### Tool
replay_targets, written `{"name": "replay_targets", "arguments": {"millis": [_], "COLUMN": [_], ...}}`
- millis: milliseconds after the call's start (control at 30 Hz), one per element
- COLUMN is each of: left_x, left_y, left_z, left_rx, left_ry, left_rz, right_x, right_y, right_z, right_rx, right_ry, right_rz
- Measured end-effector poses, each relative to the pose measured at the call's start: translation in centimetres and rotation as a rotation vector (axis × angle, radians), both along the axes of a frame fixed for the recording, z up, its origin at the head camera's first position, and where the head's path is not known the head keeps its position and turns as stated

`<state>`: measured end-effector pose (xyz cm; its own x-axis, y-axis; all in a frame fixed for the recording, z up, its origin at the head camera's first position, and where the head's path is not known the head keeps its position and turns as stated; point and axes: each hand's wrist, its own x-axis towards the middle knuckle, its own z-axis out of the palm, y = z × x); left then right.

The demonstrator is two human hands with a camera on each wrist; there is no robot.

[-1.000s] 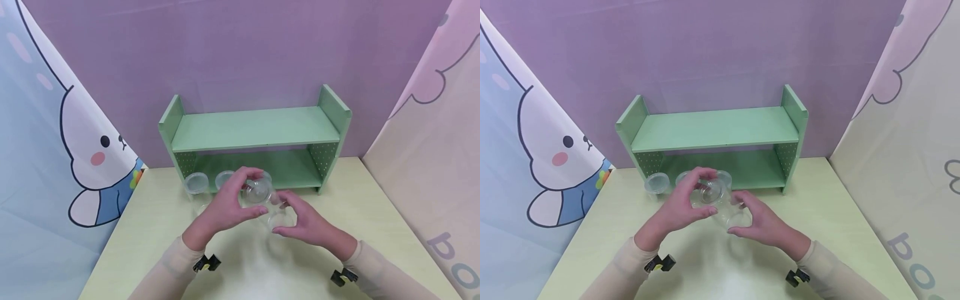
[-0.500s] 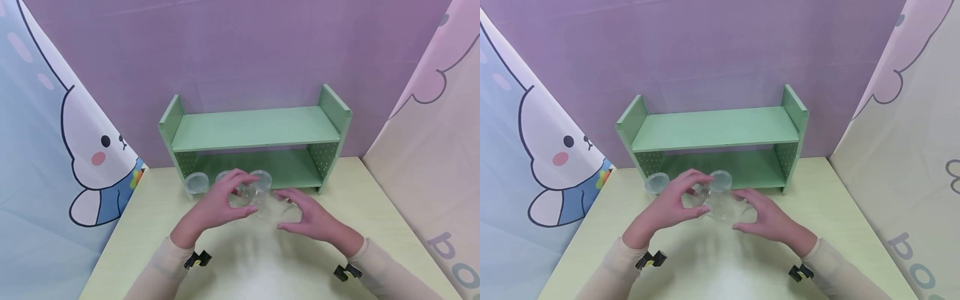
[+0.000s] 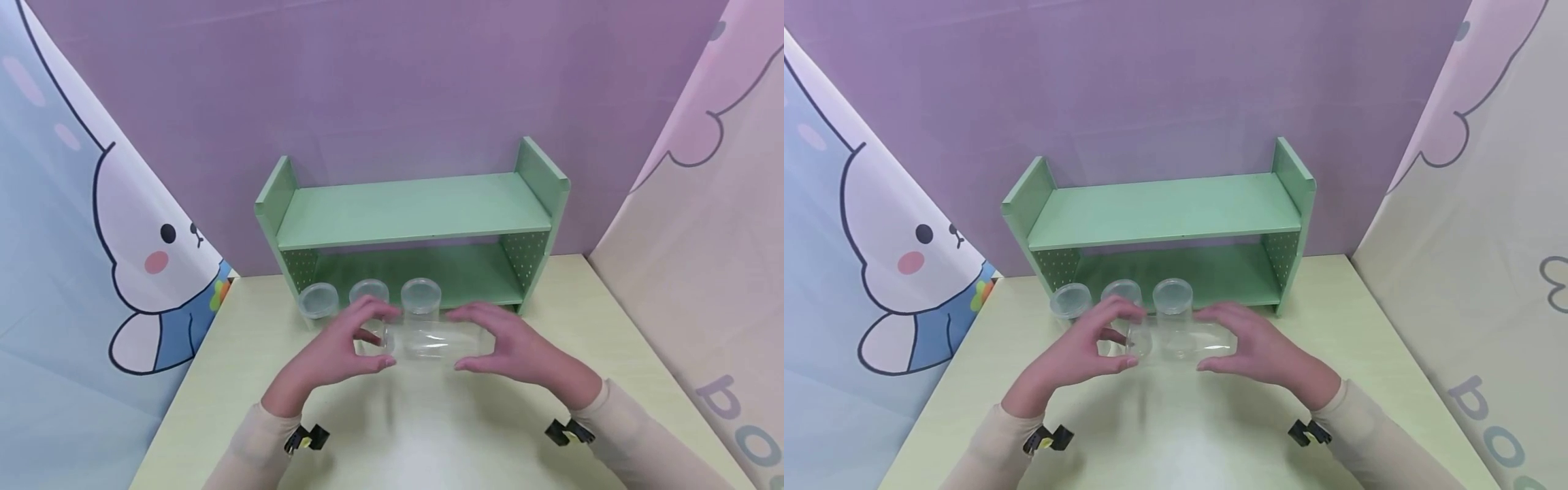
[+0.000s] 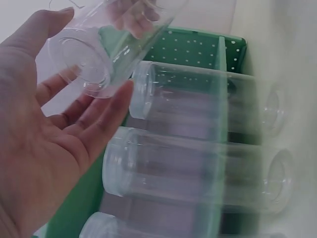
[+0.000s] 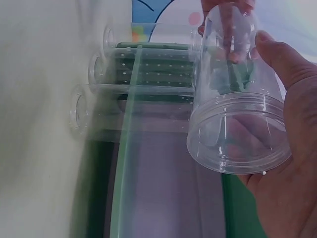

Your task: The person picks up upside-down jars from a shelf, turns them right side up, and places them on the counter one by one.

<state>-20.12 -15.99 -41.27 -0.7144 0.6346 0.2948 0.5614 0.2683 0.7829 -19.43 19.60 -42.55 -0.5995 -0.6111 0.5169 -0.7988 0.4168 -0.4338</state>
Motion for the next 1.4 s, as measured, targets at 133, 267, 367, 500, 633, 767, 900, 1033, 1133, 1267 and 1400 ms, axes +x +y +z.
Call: {"name": "replay_targets", "arguments": {"millis": [133,267,367,500,633,767,900,1033,1133,1267,1400], "left_x": [-0.1,-0.2,-0.3,-0.5,-0.9,-1.2,-1.3,-1.4,-1.3,-1.2,-1.0], "left_y": [-0.1,-0.2,-0.4,-0.9,-1.3,-1.5,-1.7,-1.9,-1.9,-1.8,-1.6], "left_z": [-0.6,-1.0,-1.2,-1.5,-1.7,-1.8,-1.9,-1.8,-1.7,-1.7,-1.7], "left_rx": [0.072,0.111,0.133,0.176,0.226,0.257,0.273,0.281,0.279,0.259,0.211], "left_ry": [-0.001,0.007,0.012,0.01,0.006,0.002,-0.016,-0.029,-0.033,-0.037,-0.045], "left_rz": [-0.002,0.013,0.04,0.063,0.053,0.041,0.043,0.042,0.034,0.028,0.042], "right_x": [-0.1,-0.3,-0.5,-0.6,-0.8,-1.0,-1.2,-1.1,-1.1,-1.2,-1.2], "right_y": [-0.2,0.2,0.8,1.9,2.7,2.9,2.6,2.3,2.2,2.2,2.1], "right_z": [0.4,0.6,0.7,1.0,0.9,0.6,0.4,0.6,0.7,0.7,0.9], "right_rx": [-0.006,-0.071,-0.147,-0.237,-0.3,-0.332,-0.359,-0.371,-0.374,-0.387,-0.411], "right_ry": [0.016,-0.002,-0.02,-0.082,-0.173,-0.22,-0.239,-0.252,-0.263,-0.25,-0.215], "right_rz": [0.002,0.0,0.001,0.008,0.027,0.073,0.127,0.132,0.122,0.127,0.145]}}
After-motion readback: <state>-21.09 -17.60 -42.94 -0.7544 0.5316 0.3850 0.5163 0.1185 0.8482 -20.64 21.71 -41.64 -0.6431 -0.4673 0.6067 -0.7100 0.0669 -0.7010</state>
